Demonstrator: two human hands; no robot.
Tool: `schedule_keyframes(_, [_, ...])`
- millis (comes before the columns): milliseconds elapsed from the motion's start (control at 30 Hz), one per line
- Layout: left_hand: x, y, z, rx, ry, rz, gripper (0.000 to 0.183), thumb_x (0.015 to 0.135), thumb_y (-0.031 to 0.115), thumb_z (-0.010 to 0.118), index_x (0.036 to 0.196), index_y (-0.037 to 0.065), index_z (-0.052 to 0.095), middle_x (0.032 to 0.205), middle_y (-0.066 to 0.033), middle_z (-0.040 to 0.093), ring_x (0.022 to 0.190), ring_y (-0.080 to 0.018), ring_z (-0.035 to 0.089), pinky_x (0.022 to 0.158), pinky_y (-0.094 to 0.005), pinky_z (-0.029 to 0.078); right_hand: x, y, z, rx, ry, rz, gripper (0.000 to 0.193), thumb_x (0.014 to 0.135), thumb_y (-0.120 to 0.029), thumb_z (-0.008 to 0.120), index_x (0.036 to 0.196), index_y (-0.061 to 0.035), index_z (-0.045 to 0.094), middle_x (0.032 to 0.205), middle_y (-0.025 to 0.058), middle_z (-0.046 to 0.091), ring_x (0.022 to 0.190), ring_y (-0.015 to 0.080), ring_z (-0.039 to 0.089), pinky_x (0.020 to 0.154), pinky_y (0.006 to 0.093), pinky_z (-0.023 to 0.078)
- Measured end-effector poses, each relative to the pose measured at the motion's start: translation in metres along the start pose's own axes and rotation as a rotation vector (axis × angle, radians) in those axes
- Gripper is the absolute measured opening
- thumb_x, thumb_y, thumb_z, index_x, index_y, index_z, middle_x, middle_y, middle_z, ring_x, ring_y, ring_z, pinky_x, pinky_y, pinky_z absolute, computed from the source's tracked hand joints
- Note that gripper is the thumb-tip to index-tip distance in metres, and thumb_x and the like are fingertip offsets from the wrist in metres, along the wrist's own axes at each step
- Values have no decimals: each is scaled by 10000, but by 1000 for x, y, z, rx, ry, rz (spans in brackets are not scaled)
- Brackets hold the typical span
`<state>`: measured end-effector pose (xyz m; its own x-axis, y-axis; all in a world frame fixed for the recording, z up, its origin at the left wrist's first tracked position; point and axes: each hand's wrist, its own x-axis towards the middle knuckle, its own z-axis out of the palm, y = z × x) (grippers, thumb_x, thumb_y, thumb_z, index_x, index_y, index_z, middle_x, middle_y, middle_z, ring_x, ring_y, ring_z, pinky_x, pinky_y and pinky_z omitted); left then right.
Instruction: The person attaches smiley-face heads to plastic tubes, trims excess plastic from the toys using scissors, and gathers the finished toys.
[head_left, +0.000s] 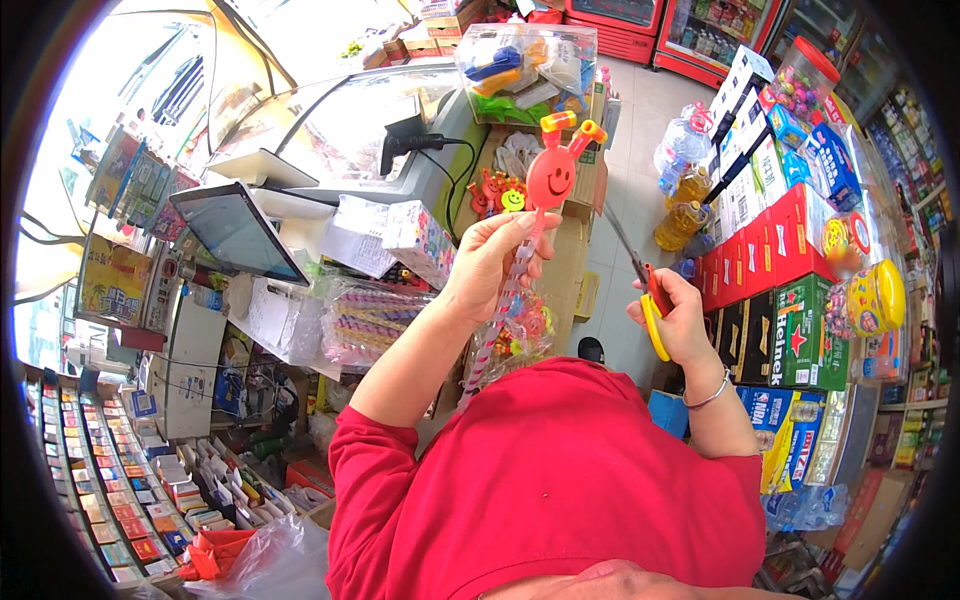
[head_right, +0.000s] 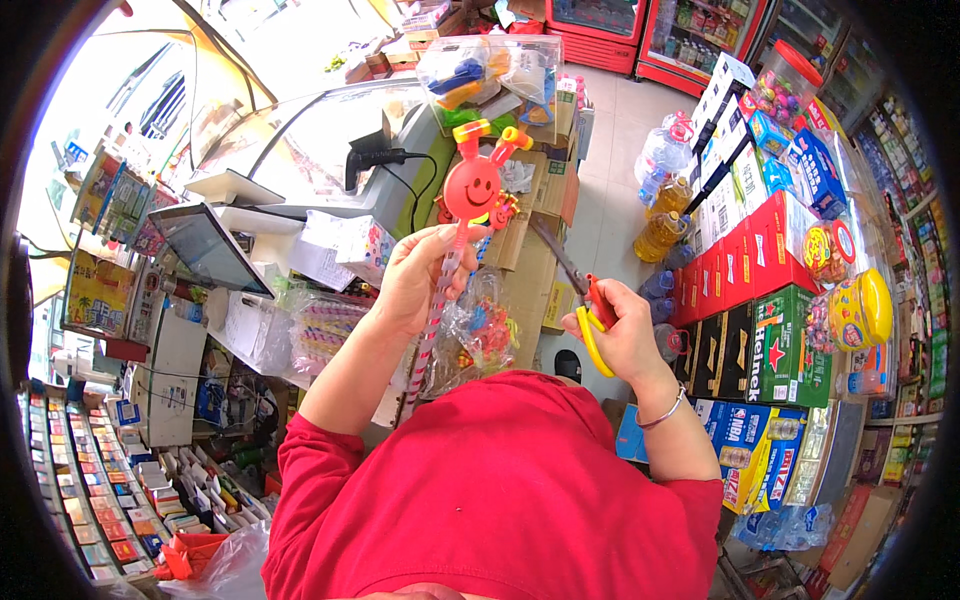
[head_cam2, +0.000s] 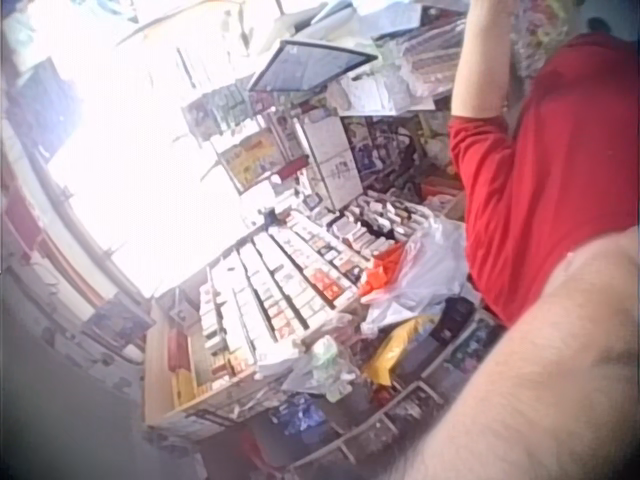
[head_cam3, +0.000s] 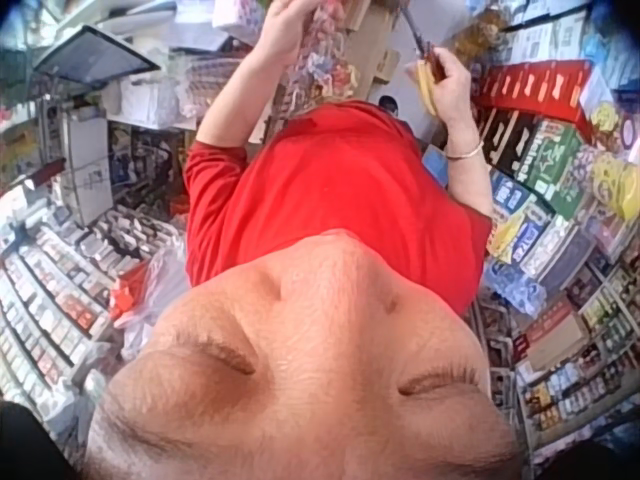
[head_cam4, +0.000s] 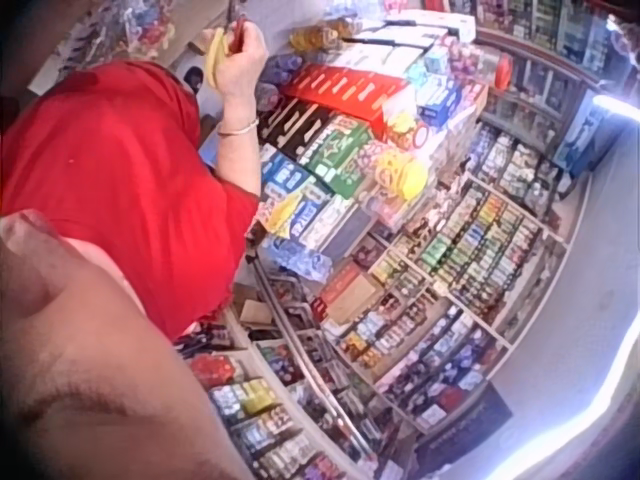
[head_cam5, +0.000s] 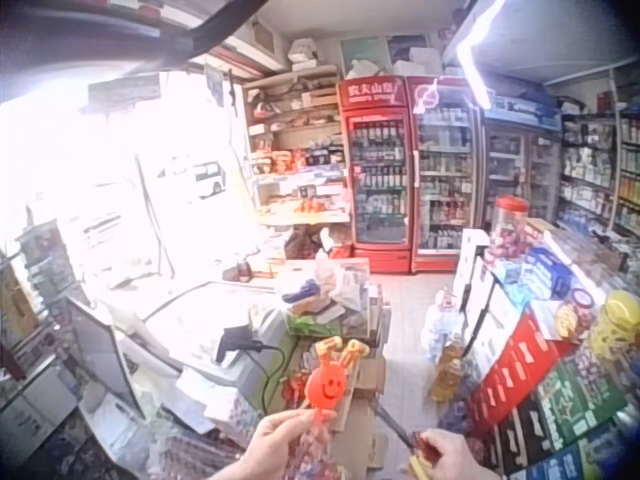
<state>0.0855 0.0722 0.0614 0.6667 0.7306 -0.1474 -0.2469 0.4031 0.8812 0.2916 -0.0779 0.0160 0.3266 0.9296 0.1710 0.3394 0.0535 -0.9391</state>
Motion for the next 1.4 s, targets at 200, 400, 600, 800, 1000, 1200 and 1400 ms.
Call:
schedule_keyframes(200, [8,-7,-22,-166,-84,-2,236,896,197,561,1049,27,622,780,-11,591,652,-69,504,546,-214,386,-1,32,11,267,-149,236,125,839,-6,591,955,-22,547,711,-41,479,620,6,447,528,151,380])
schedule_keyframes(400, [-12,-2,-46,-235,80,165,236,916,264,500,1018,52,519,699,33,387,580,-65,354,488,-214,279,-2,32,35,374,-185,344,115,901,-109,574,938,-8,535,724,-25,514,578,31,456,470,175,360])
schedule_keyframes(600, [-74,3,-97,-201,378,594,286,955,267,487,1073,20,568,728,-8,509,571,-77,418,462,-224,324,7,36,60,612,-247,423,141,894,-123,585,993,-23,570,728,-40,529,516,3,444,440,160,384])
schedule_keyframes(800, [-146,-42,-132,-172,829,717,356,931,327,537,1140,40,568,888,-65,627,635,-90,519,529,-195,416,16,22,107,537,-475,388,138,871,-136,629,944,-25,596,730,-41,550,567,12,464,486,168,386])
schedule_keyframes(1000, [-205,-78,-143,-375,1077,827,312,920,338,548,1092,77,555,953,-70,646,699,-86,585,565,-211,472,14,16,163,409,-857,353,184,871,-149,641,949,15,609,806,-18,602,740,46,552,666,198,454])
schedule_keyframes(1200, [-233,-96,-136,-496,1253,802,358,945,396,478,1105,81,538,784,-11,574,569,-50,440,509,-199,345,5,-7,231,215,-1175,366,233,878,-210,631,956,7,596,820,8,621,718,51,557,601,217,446])
schedule_keyframes(1400, [-244,-158,-135,-343,1208,726,257,950,290,505,1108,88,520,779,-10,553,564,-58,432,484,-191,339,-24,25,289,118,-1324,440,197,840,-169,633,933,-14,552,713,-2,549,603,59,502,503,244,413])
